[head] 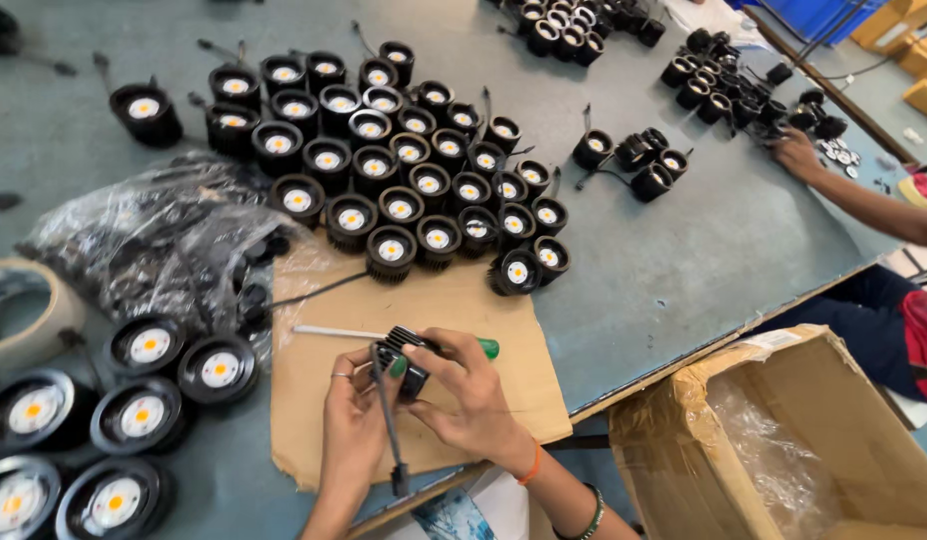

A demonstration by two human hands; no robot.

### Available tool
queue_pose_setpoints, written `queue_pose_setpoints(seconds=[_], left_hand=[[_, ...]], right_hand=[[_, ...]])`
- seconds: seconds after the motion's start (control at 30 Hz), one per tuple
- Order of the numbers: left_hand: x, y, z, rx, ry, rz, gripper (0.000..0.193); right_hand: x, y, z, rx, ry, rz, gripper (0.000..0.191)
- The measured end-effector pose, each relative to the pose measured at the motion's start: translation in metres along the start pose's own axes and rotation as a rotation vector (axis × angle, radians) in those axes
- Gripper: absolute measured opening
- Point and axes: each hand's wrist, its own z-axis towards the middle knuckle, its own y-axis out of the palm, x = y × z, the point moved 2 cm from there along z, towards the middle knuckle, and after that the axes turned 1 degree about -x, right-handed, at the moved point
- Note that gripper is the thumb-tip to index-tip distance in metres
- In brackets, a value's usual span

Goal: The person picks up black LED light units from a table, inserts a small circular component into the center, and tightens it with a green-handled screwdriver. The person repeats this process for several units, placing the finished lights on the table.

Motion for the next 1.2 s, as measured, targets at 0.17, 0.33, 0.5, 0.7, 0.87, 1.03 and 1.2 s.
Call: queue_pose_setpoints(seconds=[0.17,0.33,0.5,0.7,0.87,1.03,1.2], left_hand=[[0.012,0.015,0.012,-0.074,0.055,0.32,0.041],[0.01,0.02,0.016,-0.067,0.127,0.599,0.024],[-0.018,0.004,0.022,-0.127,0.216,0.668,0.026],[-0.071,-0.019,0.04,-0.152,0.304,0.67,0.024],[-0.113,-0.031,0.05,-0.136,0.318,0.595,0.011],[-0.131,-0.031,0.069,-0.045,0.31,0.683,0.013],[-0.125,-0.03,0.079,-0.079,0.39,0.692,0.015]], right_hand=[[0.042,-0.029,0.014,0.111,0.316,-0.092,0.07],[0.062,-0.044,0.039,0.028,0.216,-0.412,0.058],[0.072,-0.053,0.039,0.021,0.201,-0.429,0.042],[0.165,-0.128,0.045,0.256,0.255,-0.553,0.021],[0.295,-0.192,0.06,0.201,0.472,-0.744,0.036],[0.359,-0.232,0.071,0.399,0.538,-0.788,0.062],[0.367,-0.241,0.082,0.402,0.695,-0.798,0.043]])
